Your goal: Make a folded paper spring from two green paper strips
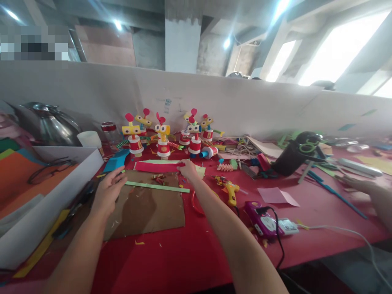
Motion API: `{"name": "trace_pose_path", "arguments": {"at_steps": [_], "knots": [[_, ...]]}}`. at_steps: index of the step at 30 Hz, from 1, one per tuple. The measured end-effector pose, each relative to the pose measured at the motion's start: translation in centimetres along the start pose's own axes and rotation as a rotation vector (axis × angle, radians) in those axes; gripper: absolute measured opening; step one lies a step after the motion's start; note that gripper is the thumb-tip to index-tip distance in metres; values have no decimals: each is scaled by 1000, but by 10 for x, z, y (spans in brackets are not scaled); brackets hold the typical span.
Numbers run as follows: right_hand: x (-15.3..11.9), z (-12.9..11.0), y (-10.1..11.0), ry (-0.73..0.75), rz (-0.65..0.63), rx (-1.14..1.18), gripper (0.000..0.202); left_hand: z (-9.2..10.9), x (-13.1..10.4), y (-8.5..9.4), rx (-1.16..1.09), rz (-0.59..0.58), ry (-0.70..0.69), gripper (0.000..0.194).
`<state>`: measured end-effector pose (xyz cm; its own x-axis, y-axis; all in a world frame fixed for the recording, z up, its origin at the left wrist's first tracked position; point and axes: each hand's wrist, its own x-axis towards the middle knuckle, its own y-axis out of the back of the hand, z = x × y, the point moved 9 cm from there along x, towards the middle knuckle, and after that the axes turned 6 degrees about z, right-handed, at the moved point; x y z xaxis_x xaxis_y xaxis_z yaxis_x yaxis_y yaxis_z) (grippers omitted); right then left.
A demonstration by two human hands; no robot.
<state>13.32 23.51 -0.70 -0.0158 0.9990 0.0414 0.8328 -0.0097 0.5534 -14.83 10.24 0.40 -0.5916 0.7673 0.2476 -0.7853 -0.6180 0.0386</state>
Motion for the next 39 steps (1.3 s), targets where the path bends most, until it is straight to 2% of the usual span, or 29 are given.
{"name": "trace_pose_path", "arguments": {"at_steps": [2, 4, 6, 9, 11, 14, 19, 23, 30, 39], "knots": [[5, -4, -1, 76, 38, -189, 19, -3, -3, -1, 141, -15, 13, 41], [6, -7, -1, 120, 54, -264, 20, 0, -8, -4, 274, -37, -26, 35], [3, -13, 2, 170, 104, -394, 25, 10, -13, -10, 395, -75, -126, 31], [-3, -29, 1, 298, 179, -722, 26, 22, -23, -26, 539, -161, -266, 28], [-5, -37, -8, 361, 157, -858, 22, 25, -31, -37, 612, -221, -334, 29], [-4, -45, -22, 409, 113, -942, 19, 24, -41, -52, 711, -304, -427, 30], [0, -56, -42, 453, 93, -982, 24, 14, -59, -72, 811, -457, -495, 33], [13, -55, -58, 416, 39, -940, 24, 13, -69, -78, 831, -532, -498, 34], [34, -44, -68, 376, 29, -885, 27, 11, -71, -81, 860, -564, -528, 32], [30, -37, -65, 443, 28, -813, 28, 11, -76, -84, 891, -566, -566, 33]]}}
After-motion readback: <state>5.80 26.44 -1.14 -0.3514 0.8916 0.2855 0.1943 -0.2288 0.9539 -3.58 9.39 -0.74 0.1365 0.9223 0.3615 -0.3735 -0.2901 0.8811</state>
